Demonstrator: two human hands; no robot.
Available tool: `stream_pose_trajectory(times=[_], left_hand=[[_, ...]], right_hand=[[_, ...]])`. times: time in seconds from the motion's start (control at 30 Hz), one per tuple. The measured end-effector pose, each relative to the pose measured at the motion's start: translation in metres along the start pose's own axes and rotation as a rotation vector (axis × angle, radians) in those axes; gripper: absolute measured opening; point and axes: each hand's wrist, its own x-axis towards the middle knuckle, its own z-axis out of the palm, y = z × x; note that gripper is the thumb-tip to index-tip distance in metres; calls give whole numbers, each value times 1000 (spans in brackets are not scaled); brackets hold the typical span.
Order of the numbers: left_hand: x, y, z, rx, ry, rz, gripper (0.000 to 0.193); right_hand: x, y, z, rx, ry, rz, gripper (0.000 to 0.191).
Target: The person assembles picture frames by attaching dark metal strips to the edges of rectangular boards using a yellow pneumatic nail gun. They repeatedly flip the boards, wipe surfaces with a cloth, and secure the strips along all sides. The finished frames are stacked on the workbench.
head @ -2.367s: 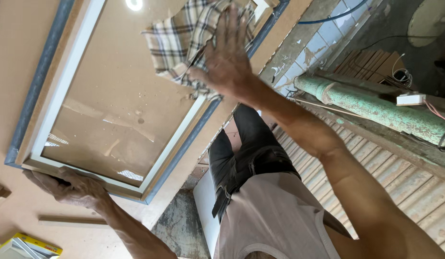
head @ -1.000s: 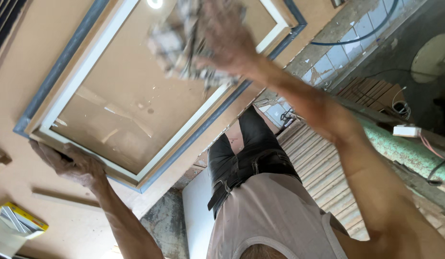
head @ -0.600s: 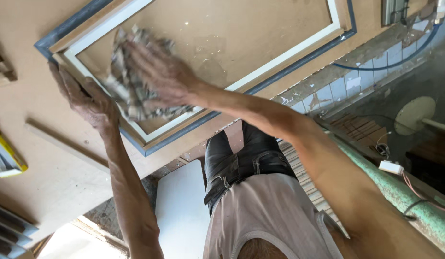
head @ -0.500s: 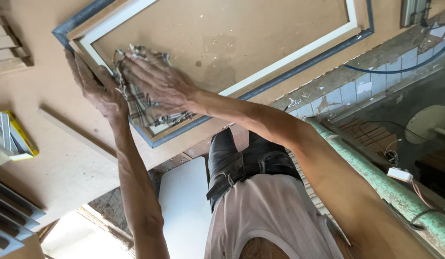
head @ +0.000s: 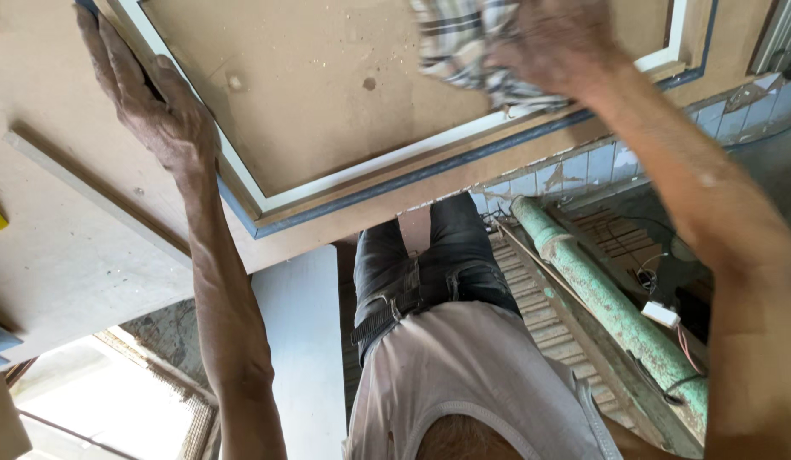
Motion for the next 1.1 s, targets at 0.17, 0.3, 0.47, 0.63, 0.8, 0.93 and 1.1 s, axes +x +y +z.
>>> stream_pose_trajectory(times=[0.17, 0.3, 0.47, 0.63, 0.8, 0.93, 1.1], left_hand=[[-4, -24, 5, -10, 16, 9, 56], [0, -25, 2, 20, -6, 32, 53], [1, -11, -2, 18, -24, 67, 53], [-4, 2, -8, 31, -30, 51, 54], [-2, 7, -12, -78, -33, 18, 64], [12, 12, -11, 91, 16, 177, 59], [7, 27, -16, -49, -69, -20, 64]], right_hand=[[131, -183, 43, 34, 233, -186, 89], [117, -201, 65, 157, 84, -287, 91], [-14, -20, 9, 56, -27, 167, 79], [-63, 70, -34, -371, 3, -168, 75], [30, -91, 8, 14, 185, -281, 99], [106, -251, 29, 81, 8, -325, 101], [49, -212, 32, 167, -52, 144, 83]])
